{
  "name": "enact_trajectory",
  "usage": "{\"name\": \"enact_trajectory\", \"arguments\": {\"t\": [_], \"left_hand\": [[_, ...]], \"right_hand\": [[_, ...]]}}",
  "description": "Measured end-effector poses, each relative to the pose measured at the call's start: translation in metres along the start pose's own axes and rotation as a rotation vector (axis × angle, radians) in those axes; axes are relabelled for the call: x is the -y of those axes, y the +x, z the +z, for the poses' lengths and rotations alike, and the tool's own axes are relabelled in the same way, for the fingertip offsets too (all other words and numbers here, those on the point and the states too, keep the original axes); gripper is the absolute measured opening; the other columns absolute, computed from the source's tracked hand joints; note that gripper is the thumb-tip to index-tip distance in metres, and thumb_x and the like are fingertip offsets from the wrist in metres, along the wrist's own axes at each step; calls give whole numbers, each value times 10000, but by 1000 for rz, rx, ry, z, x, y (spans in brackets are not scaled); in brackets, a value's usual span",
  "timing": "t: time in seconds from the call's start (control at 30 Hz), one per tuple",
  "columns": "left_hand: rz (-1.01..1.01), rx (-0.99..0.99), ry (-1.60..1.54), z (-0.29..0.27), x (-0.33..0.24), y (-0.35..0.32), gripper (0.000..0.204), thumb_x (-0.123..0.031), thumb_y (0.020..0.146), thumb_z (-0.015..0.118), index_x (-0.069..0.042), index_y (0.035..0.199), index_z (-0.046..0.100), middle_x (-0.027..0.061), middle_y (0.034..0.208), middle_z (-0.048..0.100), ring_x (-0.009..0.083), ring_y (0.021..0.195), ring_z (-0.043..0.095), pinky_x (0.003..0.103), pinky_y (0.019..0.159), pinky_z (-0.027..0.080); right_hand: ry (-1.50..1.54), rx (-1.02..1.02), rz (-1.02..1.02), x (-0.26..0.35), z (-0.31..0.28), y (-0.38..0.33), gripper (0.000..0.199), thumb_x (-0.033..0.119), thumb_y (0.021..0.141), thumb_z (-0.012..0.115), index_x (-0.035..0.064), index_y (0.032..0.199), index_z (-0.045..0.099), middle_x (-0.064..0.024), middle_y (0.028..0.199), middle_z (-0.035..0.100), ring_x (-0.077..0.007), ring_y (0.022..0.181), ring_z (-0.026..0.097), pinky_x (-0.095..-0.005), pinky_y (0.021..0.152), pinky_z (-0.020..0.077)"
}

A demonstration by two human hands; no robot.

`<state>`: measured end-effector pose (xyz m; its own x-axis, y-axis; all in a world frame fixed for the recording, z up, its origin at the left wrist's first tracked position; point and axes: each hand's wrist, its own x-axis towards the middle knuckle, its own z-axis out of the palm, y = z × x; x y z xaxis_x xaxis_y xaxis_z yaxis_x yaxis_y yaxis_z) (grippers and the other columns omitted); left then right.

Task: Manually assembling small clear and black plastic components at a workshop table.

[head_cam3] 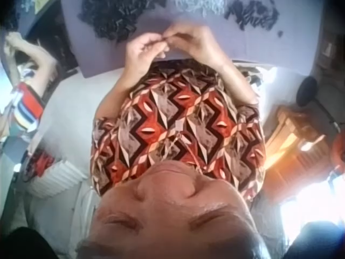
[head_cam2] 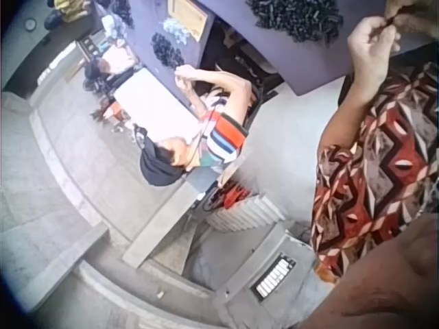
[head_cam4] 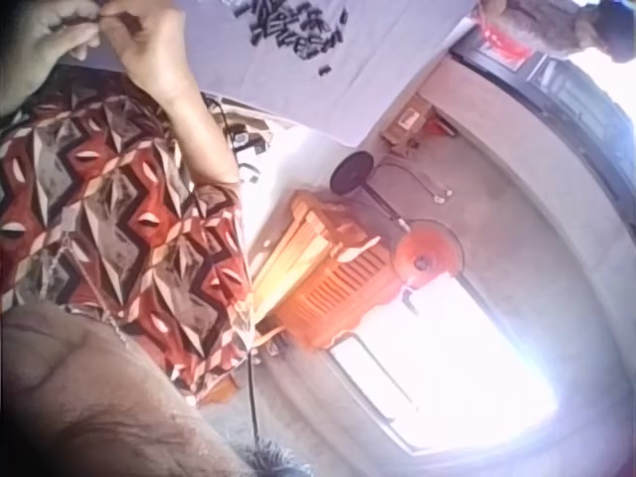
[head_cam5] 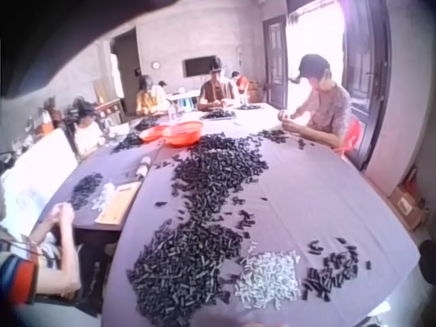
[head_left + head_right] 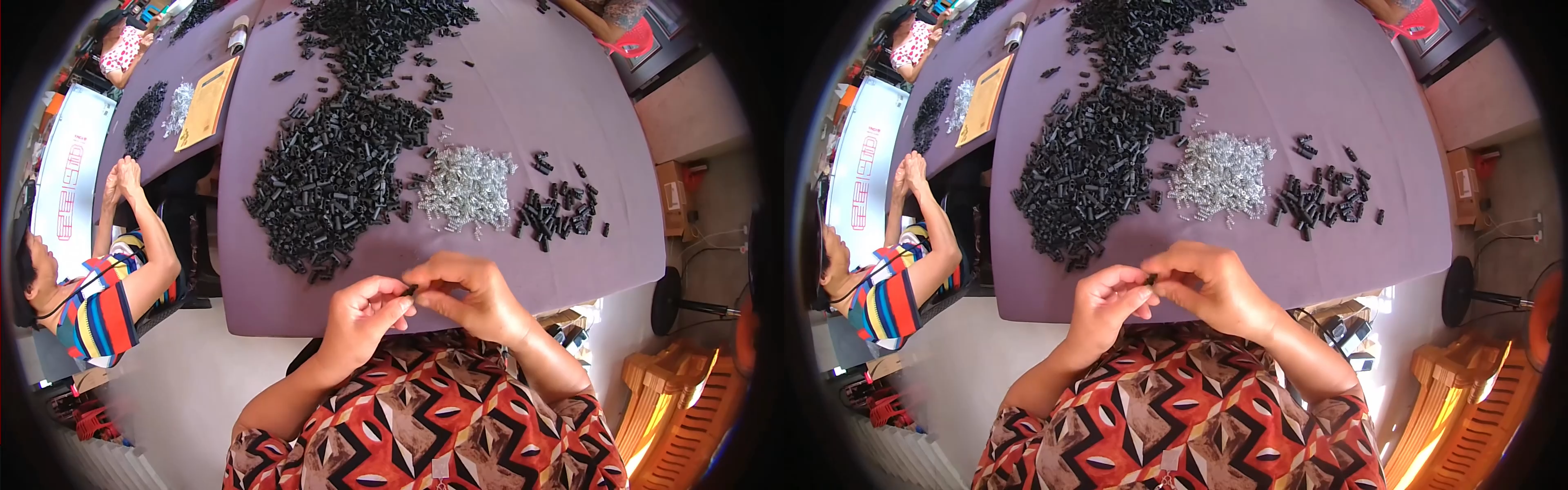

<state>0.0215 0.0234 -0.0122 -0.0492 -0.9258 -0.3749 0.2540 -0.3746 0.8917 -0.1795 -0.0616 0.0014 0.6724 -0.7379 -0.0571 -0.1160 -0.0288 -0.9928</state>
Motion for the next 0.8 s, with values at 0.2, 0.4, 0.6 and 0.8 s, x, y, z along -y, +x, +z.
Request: {"name": "enact_trajectory", "arguments": {"t": [0.2, 0.4, 0.6, 0.8], "left_hand": [[60, -53, -197, 12, -3, 8, 138, -4, 960, 689, 45, 1088, 671, 66, 1036, 705, 108, 924, 651, 253, 829, 540], [-4, 64, -234, 16, 0, 7, 171, -38, 967, 689, 41, 1118, 685, 58, 1072, 689, 131, 1006, 655, 284, 917, 534], [-217, 147, -305, 21, -17, 4, 206, -102, 1002, 653, 61, 1118, 700, 91, 1048, 717, 162, 979, 680, 314, 920, 541], [-190, 136, -525, 32, 10, 3, 182, -59, 1004, 620, 67, 1106, 701, 125, 1053, 723, 190, 939, 691, 325, 898, 552]], "right_hand": [[-462, -208, -295, 11, 11, 0, 626, 118, 747, 865, 48, 1328, 643, -128, 1125, 659, -304, 965, 654, -393, 812, 567], [-579, -271, -454, -11, 13, -2, 484, 140, 721, 813, 15, 1172, 691, -132, 1093, 661, -333, 965, 645, -422, 835, 560], [-395, -190, -448, -12, 7, -9, 472, 102, 743, 804, -3, 1184, 673, -147, 1106, 666, -353, 1006, 651, -433, 858, 557], [-461, -215, -499, -31, 14, -20, 449, 94, 792, 799, -45, 1190, 646, -174, 1155, 687, -361, 1066, 680, -427, 888, 567]]}}
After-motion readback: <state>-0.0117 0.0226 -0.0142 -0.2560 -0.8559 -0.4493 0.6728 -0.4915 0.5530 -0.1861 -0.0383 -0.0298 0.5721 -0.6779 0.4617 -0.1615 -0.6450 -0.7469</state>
